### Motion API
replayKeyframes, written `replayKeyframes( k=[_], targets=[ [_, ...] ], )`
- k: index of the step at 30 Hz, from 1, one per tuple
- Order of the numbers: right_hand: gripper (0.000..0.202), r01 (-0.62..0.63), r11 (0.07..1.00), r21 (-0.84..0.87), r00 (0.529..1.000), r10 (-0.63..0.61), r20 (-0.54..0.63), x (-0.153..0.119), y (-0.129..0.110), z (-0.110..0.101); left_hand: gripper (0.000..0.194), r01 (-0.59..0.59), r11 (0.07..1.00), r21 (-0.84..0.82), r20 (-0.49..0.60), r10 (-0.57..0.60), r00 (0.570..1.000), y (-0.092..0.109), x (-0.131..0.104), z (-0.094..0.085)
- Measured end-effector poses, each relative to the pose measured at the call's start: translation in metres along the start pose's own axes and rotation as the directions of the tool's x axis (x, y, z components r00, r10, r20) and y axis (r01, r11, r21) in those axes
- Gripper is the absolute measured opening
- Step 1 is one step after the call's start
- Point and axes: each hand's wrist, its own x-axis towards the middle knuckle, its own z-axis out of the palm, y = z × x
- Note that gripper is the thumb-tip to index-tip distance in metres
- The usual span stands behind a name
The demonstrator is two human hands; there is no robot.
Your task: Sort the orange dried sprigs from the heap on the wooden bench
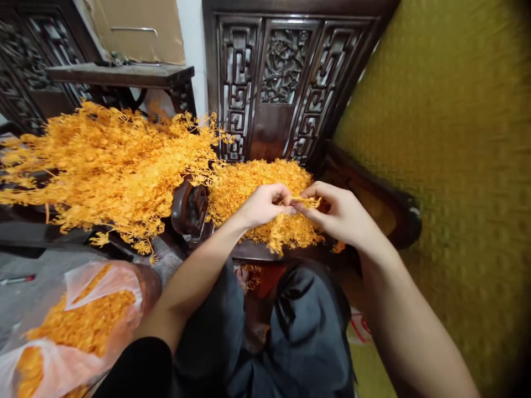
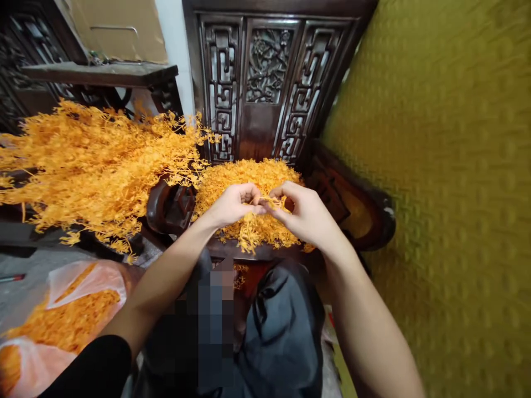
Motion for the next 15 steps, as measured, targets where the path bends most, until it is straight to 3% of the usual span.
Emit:
replayKeyframes(
  k=[2,6,9,13,15],
  targets=[
    [0.008,0.015,0.992,-0.125,1.0,-0.018,-0.021,-0.003,0.001,-0.005,0.021,-0.018,0.989,0.146,-0.031,0.023,0.999,0.001,-0.001,-0.001],
    [0.041,0.027,0.945,-0.325,0.998,-0.043,-0.042,-0.016,0.003,-0.008,0.02,-0.024,0.94,0.34,-0.082,0.055,0.995,0.013,-0.014,-0.004],
    [0.048,0.059,0.908,-0.415,0.998,-0.054,0.025,-0.021,0.0,-0.006,0.016,-0.042,0.883,0.467,-0.114,0.108,0.988,0.024,-0.027,-0.009],
    [0.052,0.128,0.921,-0.369,0.984,-0.072,0.163,-0.018,-0.015,-0.011,0.004,-0.068,0.699,0.712,-0.132,0.228,0.965,0.034,-0.045,-0.02],
    [0.048,0.142,0.934,-0.327,0.971,-0.067,0.23,-0.016,-0.025,-0.019,0.013,-0.06,0.56,0.826,-0.123,0.284,0.951,0.039,-0.053,-0.025]
  ],
)
